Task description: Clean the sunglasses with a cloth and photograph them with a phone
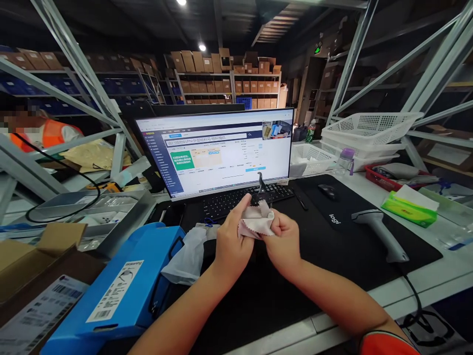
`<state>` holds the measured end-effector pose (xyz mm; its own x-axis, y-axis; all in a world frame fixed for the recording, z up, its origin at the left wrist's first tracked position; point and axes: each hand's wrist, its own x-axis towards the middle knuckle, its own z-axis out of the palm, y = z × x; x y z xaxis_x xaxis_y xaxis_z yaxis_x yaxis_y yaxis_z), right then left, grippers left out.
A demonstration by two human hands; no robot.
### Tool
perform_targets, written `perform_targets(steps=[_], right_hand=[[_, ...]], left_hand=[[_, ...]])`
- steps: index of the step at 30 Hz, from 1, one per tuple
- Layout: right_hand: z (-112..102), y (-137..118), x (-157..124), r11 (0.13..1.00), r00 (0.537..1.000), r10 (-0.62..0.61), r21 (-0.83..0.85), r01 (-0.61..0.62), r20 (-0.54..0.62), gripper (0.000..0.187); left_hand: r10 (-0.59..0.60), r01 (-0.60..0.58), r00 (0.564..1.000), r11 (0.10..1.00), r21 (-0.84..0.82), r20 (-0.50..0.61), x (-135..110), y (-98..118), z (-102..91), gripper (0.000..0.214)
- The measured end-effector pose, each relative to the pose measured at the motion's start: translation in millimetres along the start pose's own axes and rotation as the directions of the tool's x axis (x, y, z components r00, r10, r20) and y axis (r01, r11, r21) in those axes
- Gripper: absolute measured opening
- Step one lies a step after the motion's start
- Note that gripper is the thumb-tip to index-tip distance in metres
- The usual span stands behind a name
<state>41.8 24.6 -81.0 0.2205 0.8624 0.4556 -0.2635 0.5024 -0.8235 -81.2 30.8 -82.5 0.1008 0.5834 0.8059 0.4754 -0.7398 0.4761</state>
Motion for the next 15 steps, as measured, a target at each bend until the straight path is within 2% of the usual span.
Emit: perform_targets(steps=[4,7,9,11,15], right_hand=[[-17.7,-28.9,34.1,0.915,0.954,0.300,0.274,-0.295,0.024,0.068],[-23.1,-39.1,47.0,0.881,0.934,0.356,0.329,-0.341,0.014,0.074],[-19.5,-34.8,43.7,0.901,0.954,0.301,0.329,-0.282,-0.007,0.074],[-12.0,-23.8,32.1,0.944,0.979,0.194,0.284,-0.170,-0.057,0.070],[1.1,-0.1,2.5,0.999,0.997,-0.031,-0.033,0.028,-0.075,0.056]], left_hand=[[0.150,-0.157,0.980,0.986,0.049,0.129,8.6,4.3,-2.7,0.076],[0.190,-0.204,0.964,0.977,0.056,0.188,12.2,6.2,-3.8,0.079],[0.167,-0.183,0.972,0.979,0.088,0.163,11.4,6.2,-3.5,0.080],[0.121,-0.136,0.985,0.982,0.130,0.121,8.7,5.2,-2.6,0.082],[-0.019,0.011,0.998,0.993,0.119,0.060,2.9,0.4,-1.2,0.082]])
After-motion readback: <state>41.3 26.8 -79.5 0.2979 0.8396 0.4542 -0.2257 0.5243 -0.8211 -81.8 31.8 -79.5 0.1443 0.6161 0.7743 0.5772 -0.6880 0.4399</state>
